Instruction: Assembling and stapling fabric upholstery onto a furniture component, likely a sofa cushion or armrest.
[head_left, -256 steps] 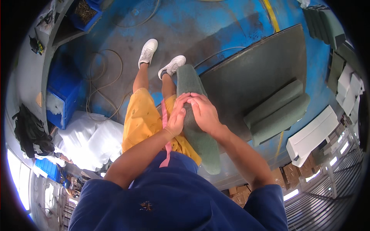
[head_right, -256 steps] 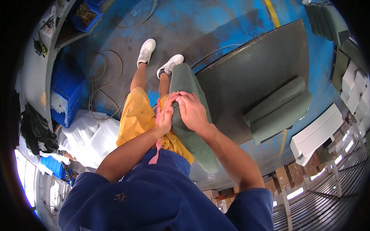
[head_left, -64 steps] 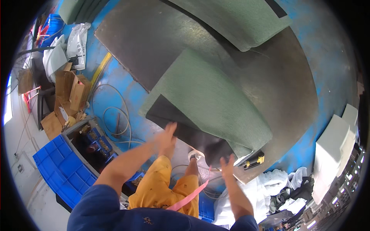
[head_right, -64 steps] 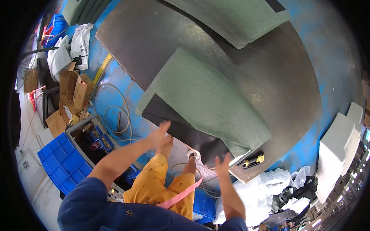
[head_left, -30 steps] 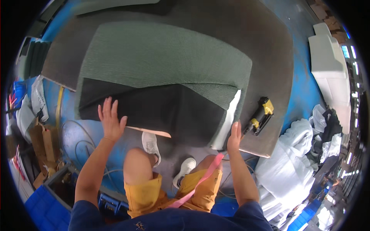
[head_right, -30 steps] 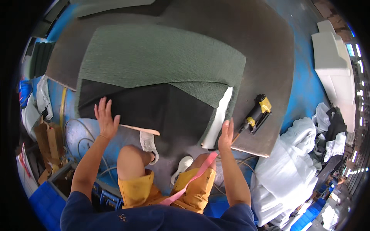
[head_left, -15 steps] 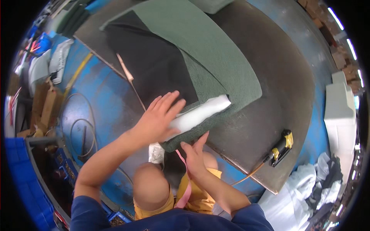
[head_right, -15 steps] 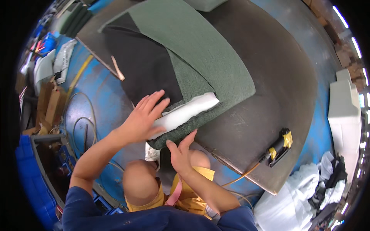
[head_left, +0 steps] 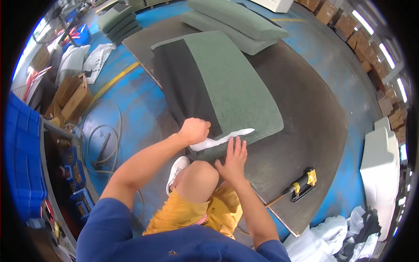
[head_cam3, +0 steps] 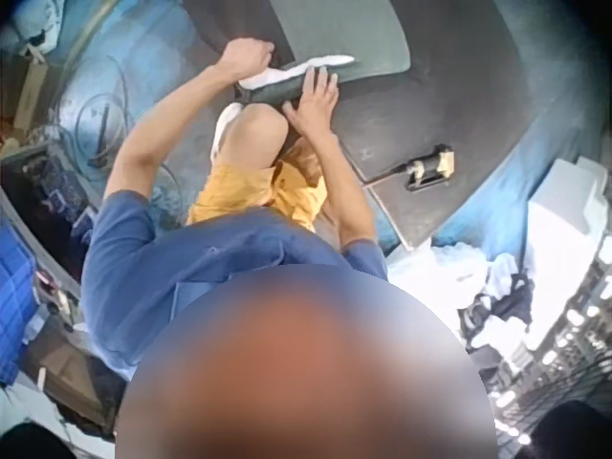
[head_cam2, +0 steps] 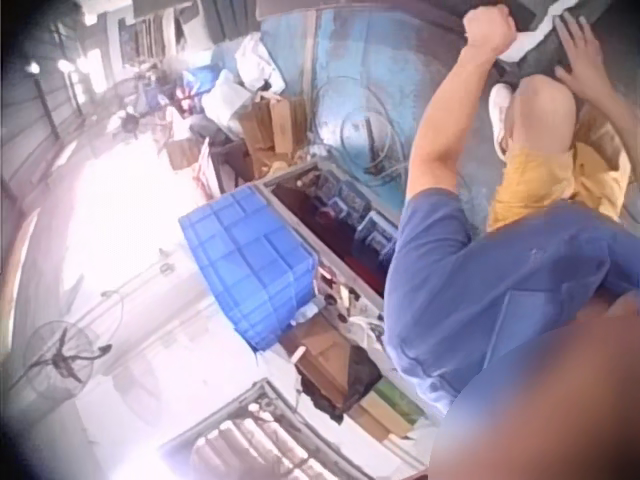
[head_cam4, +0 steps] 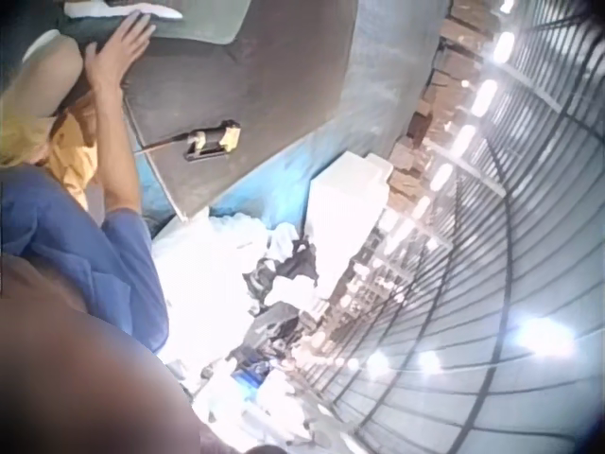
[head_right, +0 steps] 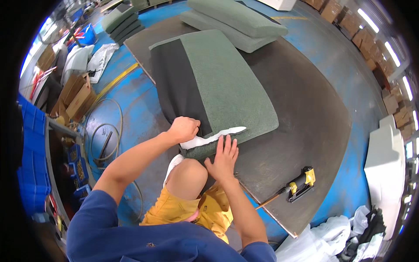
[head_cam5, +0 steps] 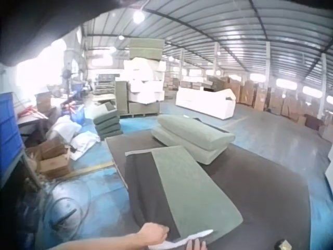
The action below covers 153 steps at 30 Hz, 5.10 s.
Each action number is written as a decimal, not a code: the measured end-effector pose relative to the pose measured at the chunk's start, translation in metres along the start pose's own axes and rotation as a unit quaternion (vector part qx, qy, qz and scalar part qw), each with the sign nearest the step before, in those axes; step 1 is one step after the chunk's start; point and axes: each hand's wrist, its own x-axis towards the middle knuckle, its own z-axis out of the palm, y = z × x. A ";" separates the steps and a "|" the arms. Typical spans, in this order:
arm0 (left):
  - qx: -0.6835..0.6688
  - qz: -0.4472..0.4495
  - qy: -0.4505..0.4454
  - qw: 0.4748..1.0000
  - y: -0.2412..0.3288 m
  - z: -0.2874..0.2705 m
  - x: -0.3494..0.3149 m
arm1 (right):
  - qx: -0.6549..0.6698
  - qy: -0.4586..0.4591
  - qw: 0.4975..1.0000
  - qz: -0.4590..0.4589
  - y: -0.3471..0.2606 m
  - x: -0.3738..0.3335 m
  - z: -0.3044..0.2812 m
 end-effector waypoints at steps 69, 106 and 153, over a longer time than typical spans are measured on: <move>-0.108 -0.065 -0.043 0.991 -0.001 -0.010 -0.042 | 0.160 -0.102 0.953 -0.238 0.017 0.093 -0.016; 0.115 0.185 -0.269 0.938 0.020 -0.016 -0.040 | 0.200 -0.033 0.938 -0.282 0.014 0.067 -0.003; 0.084 0.185 -0.273 0.940 0.026 -0.024 -0.039 | 0.423 -0.217 0.852 0.220 0.004 0.024 -0.123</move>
